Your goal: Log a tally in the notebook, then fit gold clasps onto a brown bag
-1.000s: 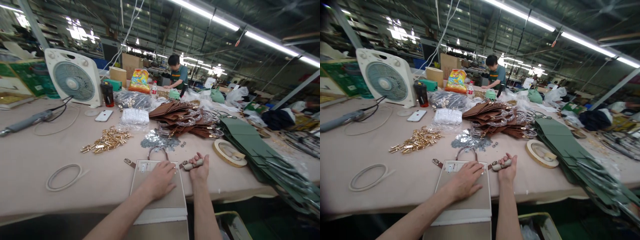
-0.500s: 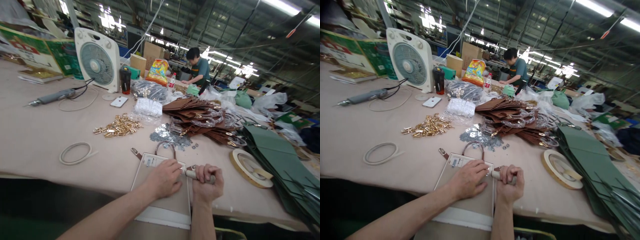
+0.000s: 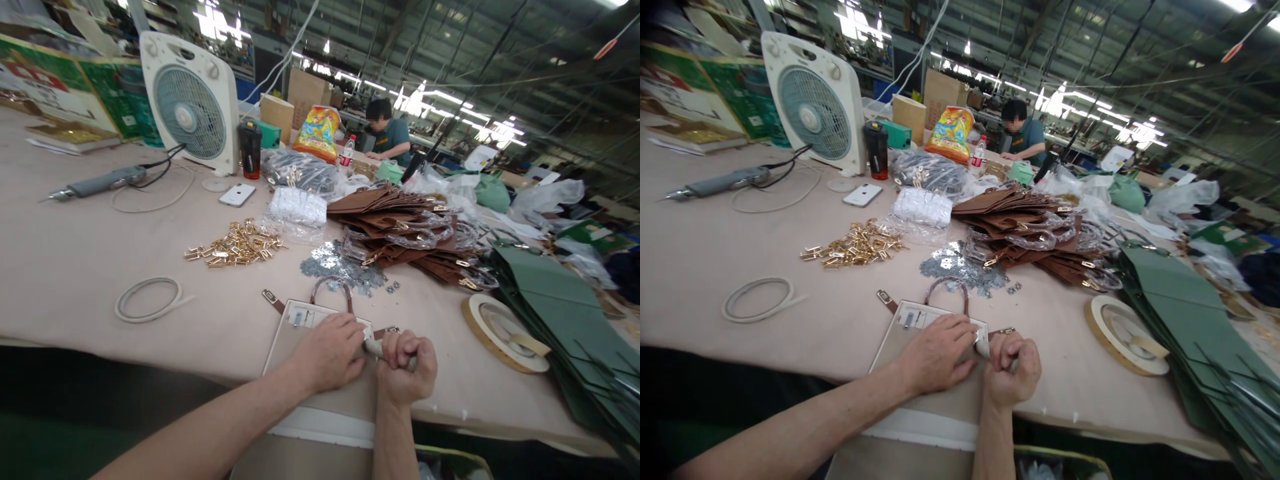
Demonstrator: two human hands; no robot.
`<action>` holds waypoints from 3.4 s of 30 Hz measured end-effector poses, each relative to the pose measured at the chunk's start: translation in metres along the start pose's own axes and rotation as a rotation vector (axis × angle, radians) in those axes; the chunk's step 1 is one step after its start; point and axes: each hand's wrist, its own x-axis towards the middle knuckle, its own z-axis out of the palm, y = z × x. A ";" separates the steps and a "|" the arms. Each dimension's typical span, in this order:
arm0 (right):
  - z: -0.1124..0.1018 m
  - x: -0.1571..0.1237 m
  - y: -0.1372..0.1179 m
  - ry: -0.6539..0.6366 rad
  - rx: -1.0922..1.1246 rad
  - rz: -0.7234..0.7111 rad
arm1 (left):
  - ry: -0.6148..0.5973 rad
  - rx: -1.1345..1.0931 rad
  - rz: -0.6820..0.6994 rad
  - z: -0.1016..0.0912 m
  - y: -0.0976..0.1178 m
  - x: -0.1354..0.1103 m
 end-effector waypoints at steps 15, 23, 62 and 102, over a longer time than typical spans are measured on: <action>0.015 0.005 0.015 -0.003 -0.237 -0.040 | -0.039 -0.027 -0.004 -0.006 -0.002 0.002; 0.026 0.024 0.025 -0.038 -0.395 0.133 | 0.004 0.015 -0.038 -0.006 -0.003 0.001; 0.035 0.044 -0.003 -0.139 -0.120 0.114 | -0.002 0.151 -0.118 -0.015 0.003 -0.005; 0.019 -0.002 0.015 0.052 -0.046 0.108 | 0.178 -0.014 -0.154 -0.065 -0.025 -0.061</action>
